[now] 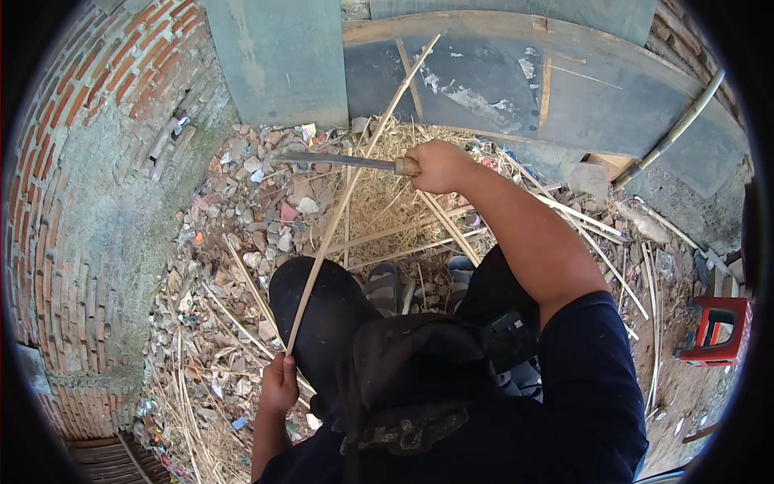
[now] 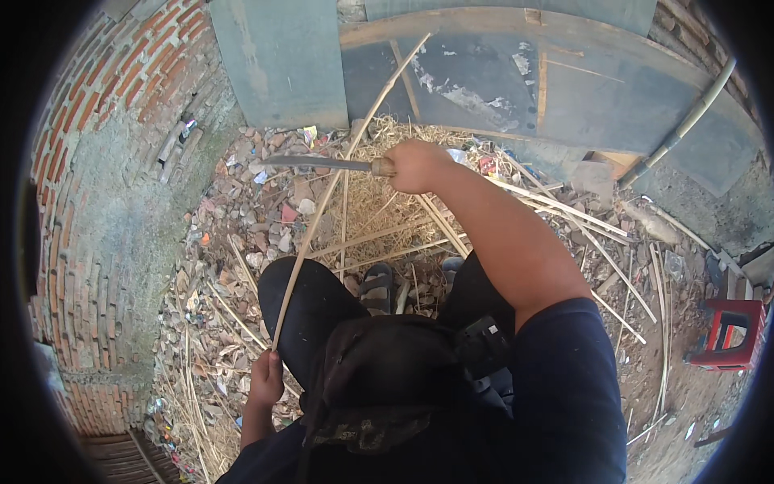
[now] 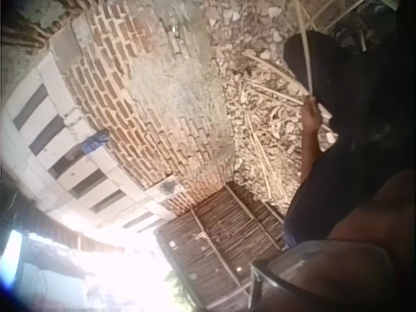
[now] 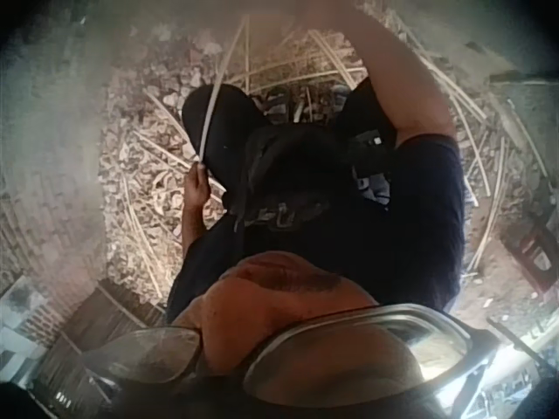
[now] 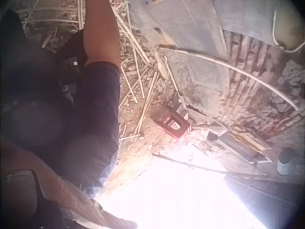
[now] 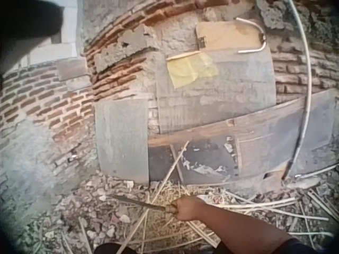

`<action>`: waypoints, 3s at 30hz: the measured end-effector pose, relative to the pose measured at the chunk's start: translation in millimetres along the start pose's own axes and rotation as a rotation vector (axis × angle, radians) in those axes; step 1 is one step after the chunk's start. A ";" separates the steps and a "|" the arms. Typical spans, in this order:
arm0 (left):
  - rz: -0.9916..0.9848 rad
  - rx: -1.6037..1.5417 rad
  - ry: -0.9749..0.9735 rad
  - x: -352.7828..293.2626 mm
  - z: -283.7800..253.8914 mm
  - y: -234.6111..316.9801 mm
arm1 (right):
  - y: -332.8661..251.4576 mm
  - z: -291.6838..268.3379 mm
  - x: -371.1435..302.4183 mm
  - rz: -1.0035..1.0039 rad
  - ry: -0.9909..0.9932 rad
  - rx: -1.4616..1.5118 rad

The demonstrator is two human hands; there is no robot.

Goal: The person holds a bamboo strip in one hand and shaves it down repeatedly with a knife held in the other hand.

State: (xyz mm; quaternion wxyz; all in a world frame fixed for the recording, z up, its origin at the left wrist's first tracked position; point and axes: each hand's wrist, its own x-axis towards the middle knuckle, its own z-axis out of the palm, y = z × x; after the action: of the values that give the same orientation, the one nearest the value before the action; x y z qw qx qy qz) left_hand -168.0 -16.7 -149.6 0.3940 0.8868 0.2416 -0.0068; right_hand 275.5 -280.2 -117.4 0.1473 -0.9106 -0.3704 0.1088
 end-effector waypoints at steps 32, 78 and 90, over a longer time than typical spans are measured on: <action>0.033 0.013 -0.024 6.9 -10.2 -0.9 | 53.9 -10.0 -0.5 0.292 0.289 0.410; 0.064 0.239 0.084 -11.4 3.5 -8.0 | -20.2 -4.2 -6.8 -0.130 -0.162 0.117; 0.048 0.386 0.103 -12.2 6.3 6.9 | -40.1 -11.1 -22.0 -0.150 -0.116 0.108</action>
State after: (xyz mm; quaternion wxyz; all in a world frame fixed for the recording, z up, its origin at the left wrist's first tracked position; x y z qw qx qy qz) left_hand -174.6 -30.3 -146.7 0.2039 0.9505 0.2344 0.0017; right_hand 237.7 -270.4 -91.1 0.1821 -0.8632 -0.4391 0.1698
